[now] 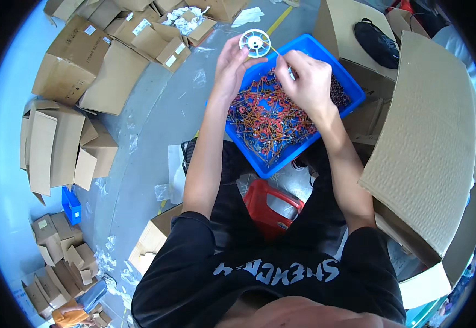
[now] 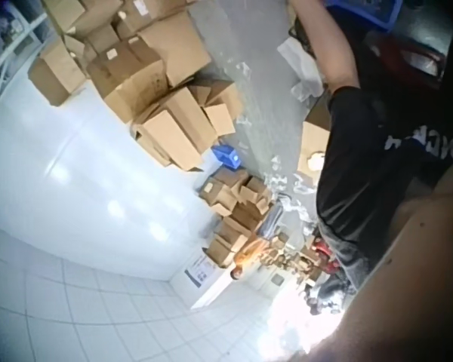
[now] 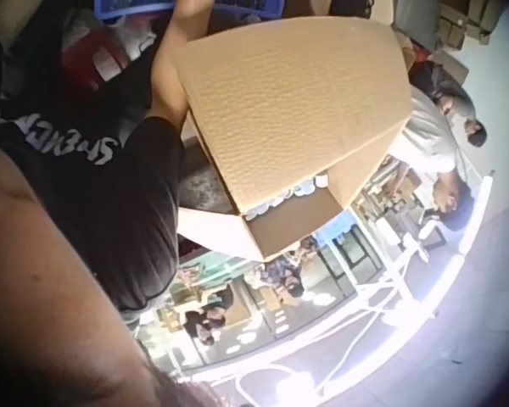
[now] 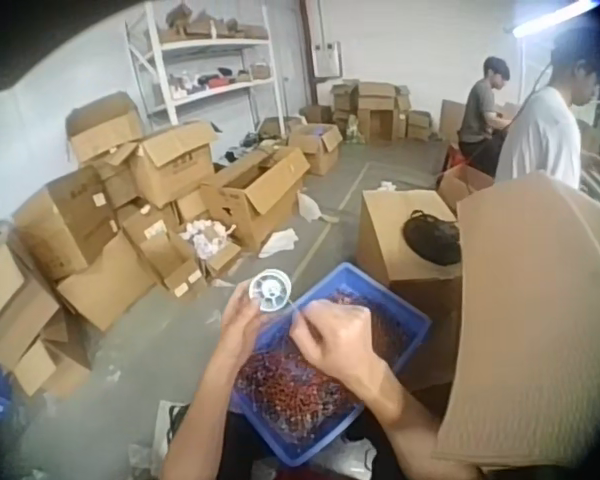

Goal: Packing small circular electronic components into white cylindrical tubes and then into a large cardboard box.

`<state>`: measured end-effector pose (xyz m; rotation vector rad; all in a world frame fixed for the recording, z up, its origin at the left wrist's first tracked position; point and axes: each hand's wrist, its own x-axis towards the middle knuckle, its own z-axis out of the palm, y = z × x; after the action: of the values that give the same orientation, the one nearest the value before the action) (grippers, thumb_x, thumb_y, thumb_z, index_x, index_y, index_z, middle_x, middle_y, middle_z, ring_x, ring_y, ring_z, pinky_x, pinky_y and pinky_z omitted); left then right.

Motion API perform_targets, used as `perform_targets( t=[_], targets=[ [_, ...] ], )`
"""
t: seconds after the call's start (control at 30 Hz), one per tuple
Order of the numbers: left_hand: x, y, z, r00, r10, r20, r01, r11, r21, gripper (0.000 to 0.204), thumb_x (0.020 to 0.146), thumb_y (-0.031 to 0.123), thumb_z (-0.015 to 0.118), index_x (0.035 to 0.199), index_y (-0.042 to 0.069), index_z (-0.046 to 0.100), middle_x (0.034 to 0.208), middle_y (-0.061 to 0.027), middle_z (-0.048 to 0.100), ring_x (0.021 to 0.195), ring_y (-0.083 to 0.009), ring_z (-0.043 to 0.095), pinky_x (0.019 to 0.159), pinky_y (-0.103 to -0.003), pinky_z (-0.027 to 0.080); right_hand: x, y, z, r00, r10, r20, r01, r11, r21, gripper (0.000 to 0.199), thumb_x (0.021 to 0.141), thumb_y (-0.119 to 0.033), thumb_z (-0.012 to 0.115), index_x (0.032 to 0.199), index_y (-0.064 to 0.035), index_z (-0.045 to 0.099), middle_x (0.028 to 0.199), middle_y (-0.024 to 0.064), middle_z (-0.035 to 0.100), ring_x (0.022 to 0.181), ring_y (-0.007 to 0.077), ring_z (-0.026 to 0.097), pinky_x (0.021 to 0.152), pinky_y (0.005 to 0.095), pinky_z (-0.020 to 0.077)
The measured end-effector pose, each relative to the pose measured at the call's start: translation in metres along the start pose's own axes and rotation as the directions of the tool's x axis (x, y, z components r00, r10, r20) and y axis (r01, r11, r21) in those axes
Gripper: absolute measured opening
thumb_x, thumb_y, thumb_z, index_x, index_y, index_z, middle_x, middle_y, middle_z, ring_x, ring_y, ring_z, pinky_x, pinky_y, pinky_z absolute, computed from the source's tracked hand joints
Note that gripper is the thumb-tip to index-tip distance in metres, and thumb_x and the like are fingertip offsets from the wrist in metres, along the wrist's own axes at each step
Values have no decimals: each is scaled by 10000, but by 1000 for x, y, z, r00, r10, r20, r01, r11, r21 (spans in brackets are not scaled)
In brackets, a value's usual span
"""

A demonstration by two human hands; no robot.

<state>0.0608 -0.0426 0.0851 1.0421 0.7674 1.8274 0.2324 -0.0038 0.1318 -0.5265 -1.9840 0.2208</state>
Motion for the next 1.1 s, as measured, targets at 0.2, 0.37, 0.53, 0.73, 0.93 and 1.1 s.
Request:
perform_targets(
  t=[0.2, 0.37, 0.53, 0.73, 0.93, 1.1],
  targets=[
    [-2, 2, -9, 1000, 5, -3, -5, 1000, 24, 401, 918, 219, 565, 1231, 4, 437, 1168, -148, 557, 1036, -245, 592, 847, -432, 532, 2, -6, 14, 997, -23, 71, 25, 999, -20, 143, 776, -169, 629, 681, -84, 565, 618, 60, 600, 526, 234, 605, 463, 336, 467],
    [1, 1, -15, 1000, 7, -1, -7, 1000, -4, 426, 915, 255, 573, 1233, 8, 437, 1158, -138, 558, 1026, -235, 594, 835, -419, 536, -1, -7, 17, 992, -17, 122, 22, 999, -39, 139, 781, -180, 623, 692, -85, 573, 628, 66, 605, 531, 246, 608, 462, 340, 471],
    [-2, 0, -15, 999, 10, 31, -12, 998, 54, 429, 943, 321, 518, 1247, 25, 452, 1205, -101, 543, 1107, -212, 543, 905, -403, 476, -2, -6, 19, 987, 3, 161, 3, 999, -37, 146, 789, -192, 612, 705, -77, 583, 648, 77, 616, 541, 265, 610, 469, 354, 475],
    [-2, -6, -12, 999, 22, 29, -23, 999, 37, 450, 914, 302, 580, 1230, 22, 424, 1151, -110, 547, 1073, -196, 548, 898, -377, 479, -3, -3, 22, 970, 49, 240, -37, 998, -54, 192, 799, -208, 608, 683, -58, 574, 667, 103, 623, 556, 298, 612, 486, 388, 481],
    [-1, -19, -8, 999, 17, -42, -18, 999, -27, 436, 917, 300, 581, 1216, 41, 398, 1146, -104, 527, 1031, -185, 552, 885, -354, 481, -3, -1, 23, 945, 159, 286, -158, 987, -25, 186, 833, -211, 584, 842, -28, 554, 651, 146, 612, 572, 355, 605, 515, 428, 483],
    [-1, -25, -2, 1000, 3, 15, -8, 936, 352, 434, 916, 287, 588, 1213, 43, 386, 1168, -125, 513, 1023, -186, 556, 861, -348, 497, -12, 8, 29, 912, 272, 308, -332, 929, 161, 214, 879, -148, 559, 1001, 7, 477, 646, 142, 580, 559, 270, 585, 543, 373, 474]
  ],
)
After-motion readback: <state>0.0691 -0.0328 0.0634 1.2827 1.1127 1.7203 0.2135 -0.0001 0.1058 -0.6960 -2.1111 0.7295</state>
